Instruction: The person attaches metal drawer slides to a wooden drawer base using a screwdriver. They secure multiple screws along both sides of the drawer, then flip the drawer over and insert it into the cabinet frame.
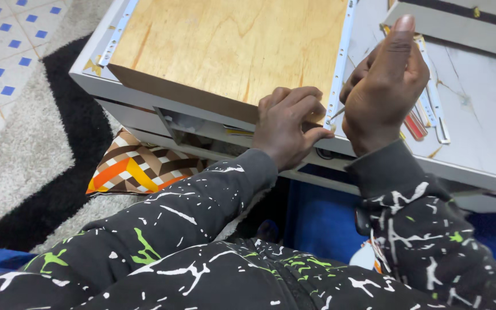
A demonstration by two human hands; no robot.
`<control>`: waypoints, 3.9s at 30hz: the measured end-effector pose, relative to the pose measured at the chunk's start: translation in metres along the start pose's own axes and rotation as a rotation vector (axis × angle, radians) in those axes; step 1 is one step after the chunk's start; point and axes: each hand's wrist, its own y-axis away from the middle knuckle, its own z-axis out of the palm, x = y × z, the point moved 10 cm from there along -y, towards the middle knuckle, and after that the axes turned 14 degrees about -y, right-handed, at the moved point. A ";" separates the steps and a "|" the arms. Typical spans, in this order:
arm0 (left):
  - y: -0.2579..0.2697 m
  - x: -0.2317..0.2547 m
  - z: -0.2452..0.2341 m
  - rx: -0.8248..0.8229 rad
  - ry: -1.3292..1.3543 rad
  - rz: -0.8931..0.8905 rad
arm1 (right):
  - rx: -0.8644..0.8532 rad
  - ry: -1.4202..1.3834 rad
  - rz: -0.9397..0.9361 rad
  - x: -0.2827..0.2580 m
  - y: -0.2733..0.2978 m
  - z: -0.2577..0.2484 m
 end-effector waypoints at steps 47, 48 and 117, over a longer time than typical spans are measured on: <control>0.003 0.000 -0.001 0.024 0.005 0.020 | 0.270 -0.020 -0.055 0.015 0.000 -0.036; 0.003 0.000 -0.003 0.035 0.018 0.026 | 0.291 -0.003 -0.100 0.014 0.002 -0.036; -0.093 -0.021 0.047 -0.230 -0.105 0.125 | 0.113 0.259 0.987 0.099 0.035 -0.077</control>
